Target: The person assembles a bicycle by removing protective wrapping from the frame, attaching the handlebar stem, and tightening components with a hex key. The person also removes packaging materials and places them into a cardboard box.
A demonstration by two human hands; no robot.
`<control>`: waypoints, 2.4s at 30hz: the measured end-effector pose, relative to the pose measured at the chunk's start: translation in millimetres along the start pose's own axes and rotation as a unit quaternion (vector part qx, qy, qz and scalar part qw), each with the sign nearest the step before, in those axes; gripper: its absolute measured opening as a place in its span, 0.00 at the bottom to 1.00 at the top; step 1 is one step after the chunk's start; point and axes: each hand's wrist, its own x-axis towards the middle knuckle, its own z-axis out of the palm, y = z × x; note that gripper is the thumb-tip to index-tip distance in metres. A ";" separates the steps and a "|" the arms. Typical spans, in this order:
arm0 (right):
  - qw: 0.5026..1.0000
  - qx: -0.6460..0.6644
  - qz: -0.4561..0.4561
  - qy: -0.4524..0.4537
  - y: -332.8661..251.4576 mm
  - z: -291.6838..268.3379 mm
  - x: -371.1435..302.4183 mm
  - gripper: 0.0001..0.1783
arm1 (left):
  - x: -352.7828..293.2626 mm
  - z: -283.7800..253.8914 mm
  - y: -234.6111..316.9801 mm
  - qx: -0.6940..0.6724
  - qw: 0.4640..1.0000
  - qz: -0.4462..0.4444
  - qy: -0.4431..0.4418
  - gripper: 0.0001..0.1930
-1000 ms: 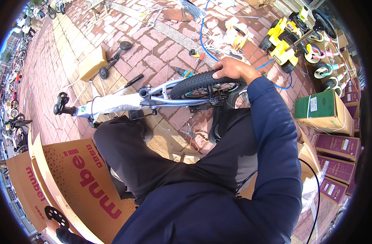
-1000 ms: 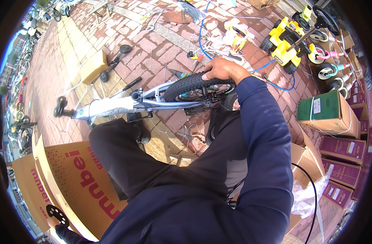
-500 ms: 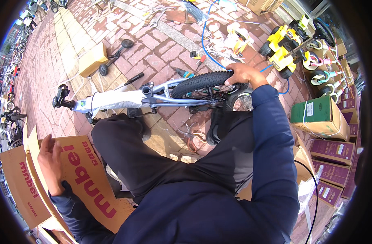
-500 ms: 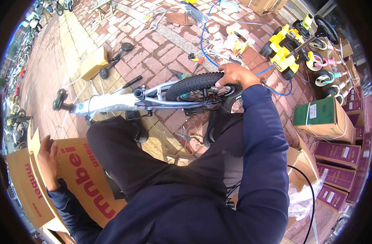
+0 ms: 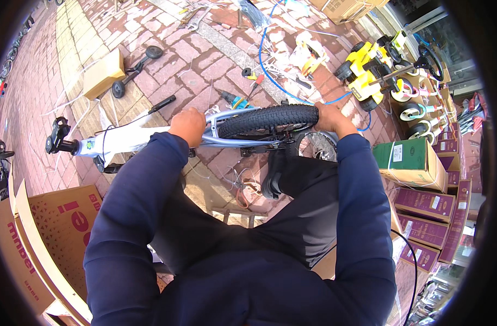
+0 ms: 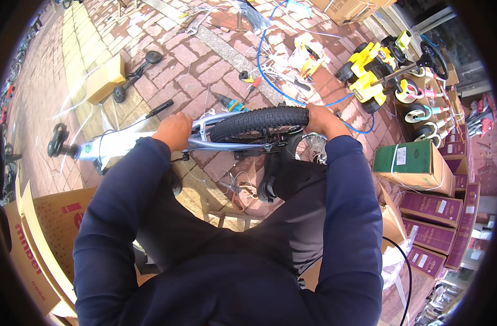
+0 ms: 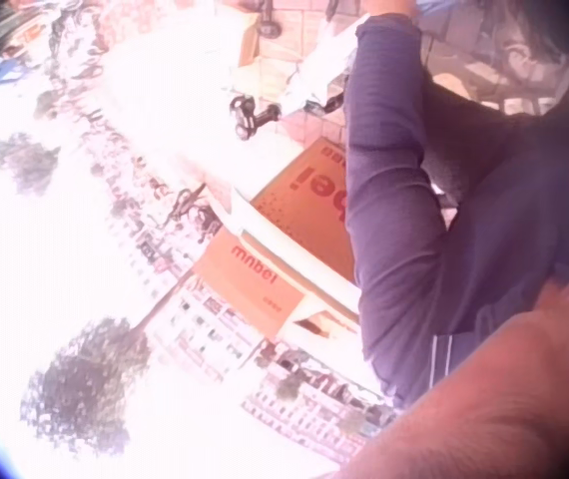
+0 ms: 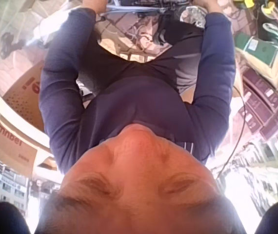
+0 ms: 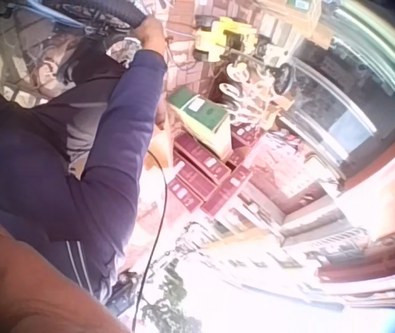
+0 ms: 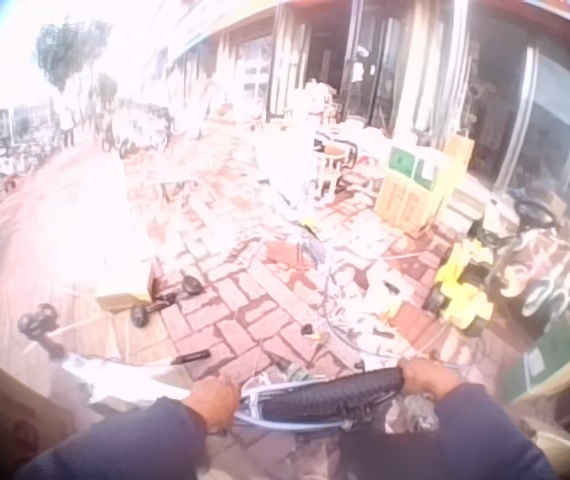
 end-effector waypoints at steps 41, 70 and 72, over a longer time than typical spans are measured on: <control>0.805 0.373 -0.078 0.455 -97.9 -82.7 -25.5 0.08 | 27.7 -53.0 -56.3 0.035 0.999 -0.039 0.012 0.10; 0.839 0.502 0.056 -0.200 -149.8 20.6 37.8 0.46 | 31.9 -37.9 -62.9 -0.041 0.993 -0.097 0.049 0.19; 0.742 0.627 0.111 -0.208 -178.9 45.0 46.1 0.55 | 29.3 -39.1 -63.6 -0.059 0.992 -0.109 0.040 0.22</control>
